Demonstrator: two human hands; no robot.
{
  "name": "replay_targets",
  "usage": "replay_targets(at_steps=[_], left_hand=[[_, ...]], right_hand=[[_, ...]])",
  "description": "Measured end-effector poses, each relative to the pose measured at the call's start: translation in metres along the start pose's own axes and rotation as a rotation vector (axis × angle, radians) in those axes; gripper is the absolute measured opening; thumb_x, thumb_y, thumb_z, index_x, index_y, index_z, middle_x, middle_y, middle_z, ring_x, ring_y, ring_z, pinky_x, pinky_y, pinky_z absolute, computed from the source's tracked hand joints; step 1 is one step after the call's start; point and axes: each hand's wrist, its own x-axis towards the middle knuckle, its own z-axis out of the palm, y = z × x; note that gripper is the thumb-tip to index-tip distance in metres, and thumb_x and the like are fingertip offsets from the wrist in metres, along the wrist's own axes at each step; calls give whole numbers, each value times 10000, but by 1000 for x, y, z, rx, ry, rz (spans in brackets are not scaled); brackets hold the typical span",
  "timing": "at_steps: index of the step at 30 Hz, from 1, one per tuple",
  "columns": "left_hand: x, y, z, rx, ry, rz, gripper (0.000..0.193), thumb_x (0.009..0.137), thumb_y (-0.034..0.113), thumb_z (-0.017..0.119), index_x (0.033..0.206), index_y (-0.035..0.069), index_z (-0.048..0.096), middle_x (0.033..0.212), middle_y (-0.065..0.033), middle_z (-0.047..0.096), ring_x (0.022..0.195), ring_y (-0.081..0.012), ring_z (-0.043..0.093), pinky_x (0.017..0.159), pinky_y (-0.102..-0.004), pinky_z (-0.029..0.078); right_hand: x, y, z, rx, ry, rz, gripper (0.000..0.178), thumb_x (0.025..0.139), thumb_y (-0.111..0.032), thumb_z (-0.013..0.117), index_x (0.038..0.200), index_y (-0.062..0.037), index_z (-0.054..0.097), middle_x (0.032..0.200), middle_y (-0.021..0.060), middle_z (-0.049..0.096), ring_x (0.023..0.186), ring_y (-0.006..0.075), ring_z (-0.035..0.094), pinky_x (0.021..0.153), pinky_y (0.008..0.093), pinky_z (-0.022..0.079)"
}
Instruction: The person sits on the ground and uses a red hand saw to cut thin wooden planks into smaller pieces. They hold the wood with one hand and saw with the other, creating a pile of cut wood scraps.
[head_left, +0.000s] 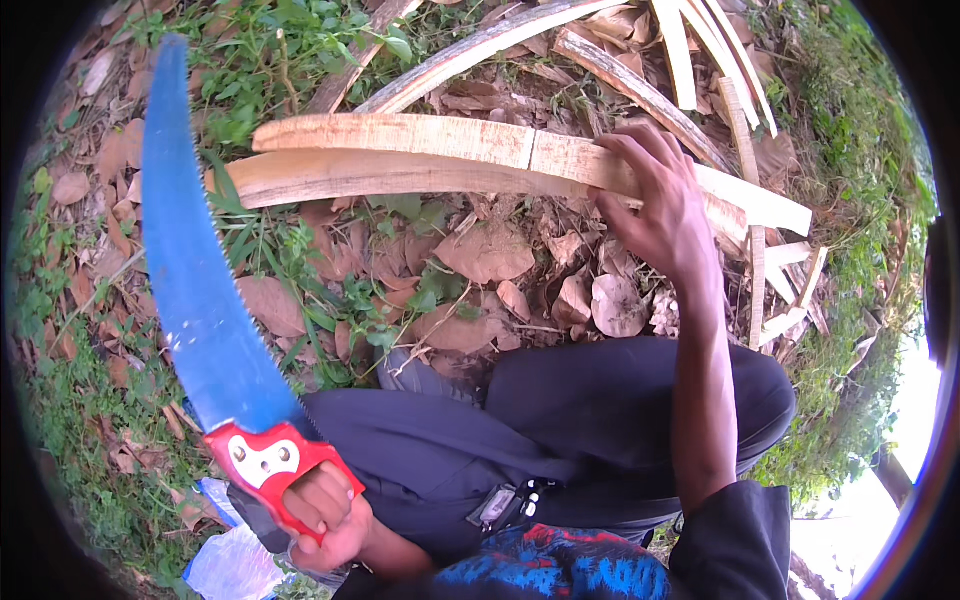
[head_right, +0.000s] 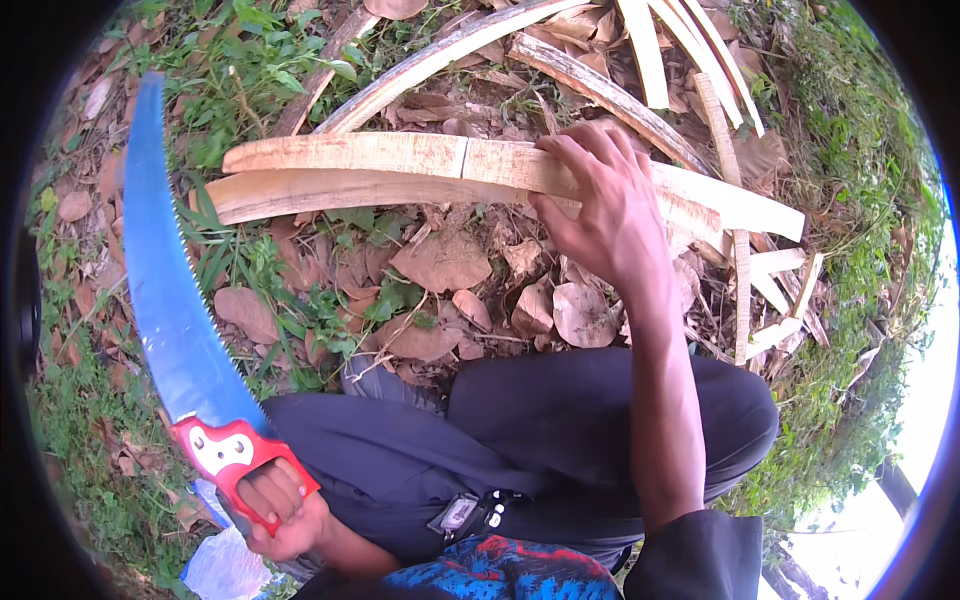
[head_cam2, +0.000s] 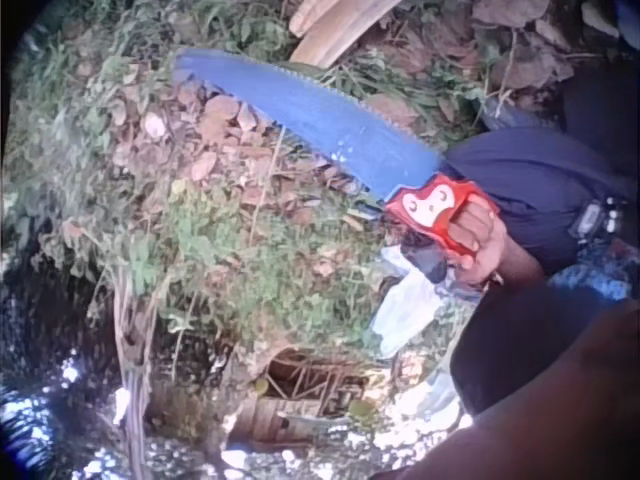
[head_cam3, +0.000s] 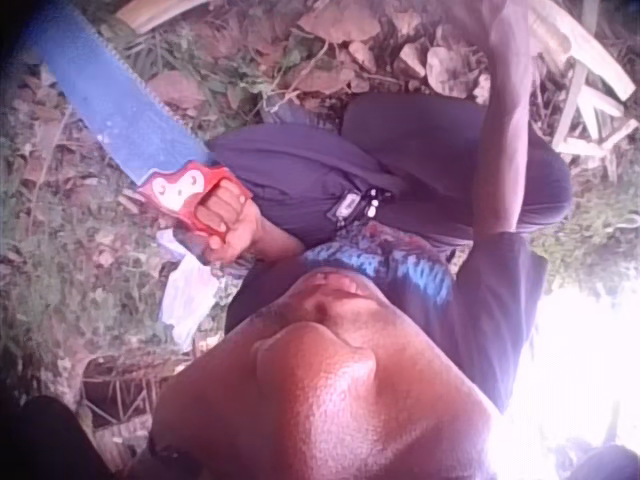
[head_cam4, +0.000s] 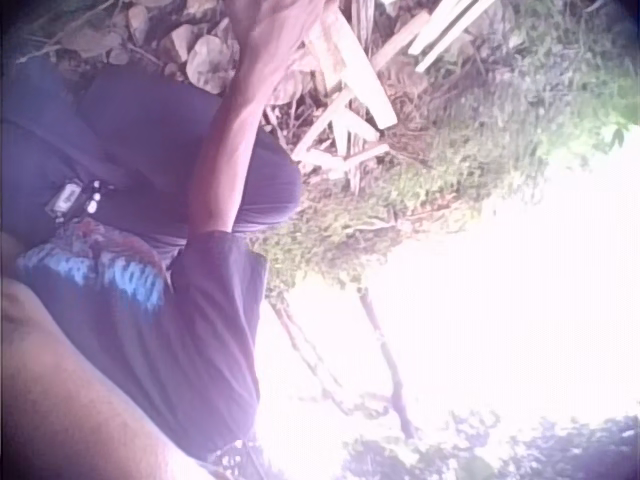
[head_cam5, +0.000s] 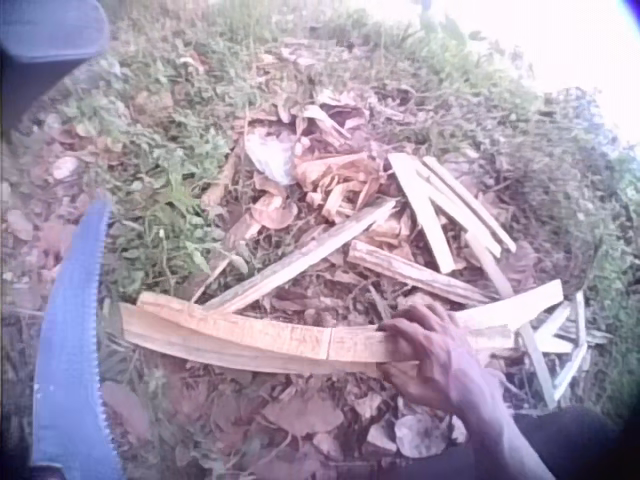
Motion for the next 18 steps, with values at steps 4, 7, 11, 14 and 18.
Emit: replay_targets(at_steps=[4, 7, 11, 14, 18], left_hand=[[-10, 1, 11, 98, -129, -52, 319, 864, 327, 553, 676, 100, 432, 490, 27, 382, 430, -105, 334, 478, -277, 275], [-24, -1, 30, 47, -81, -135, 347, 830, 308, 647, 677, 37, 492, 528, -9, 414, 448, -122, 362, 441, -273, 232], [-25, -3, 57, -43, -48, -84, 335, 802, 294, 649, 683, 36, 472, 529, -8, 399, 457, -114, 353, 458, -265, 245], [-35, -6, 73, -48, -88, -22, 321, 773, 285, 645, 662, 38, 474, 533, -19, 399, 468, -131, 355, 469, -284, 240], [-36, -32, 79, 11, -210, -40, 325, 826, 291, 584, 658, 43, 457, 507, 0, 379, 440, -115, 341, 467, -278, 264]], right_hand=[[6, -11, 15, -97, 85, 125, 483, 895, -459, 380, 1072, -90, 636, 1082, 139, 609, 1011, 292, 569, 926, 479, 374], [28, -26, 21, -116, -23, 329, 466, 927, -425, 348, 913, -67, 647, 952, 162, 626, 874, 281, 607, 877, 459, 395], [33, -9, 33, -167, 19, 258, 519, 938, -409, 346, 655, -39, 574, 796, 161, 630, 733, 277, 614, 870, 488, 411], [35, -5, 38, -164, 44, 152, 495, 924, -388, 381, 629, -34, 562, 709, 132, 624, 636, 268, 619, 740, 491, 482], [36, 5, 40, -210, 21, 72, 436, 899, -338, 380, 686, -41, 619, 685, 153, 652, 600, 270, 640, 571, 436, 513]])
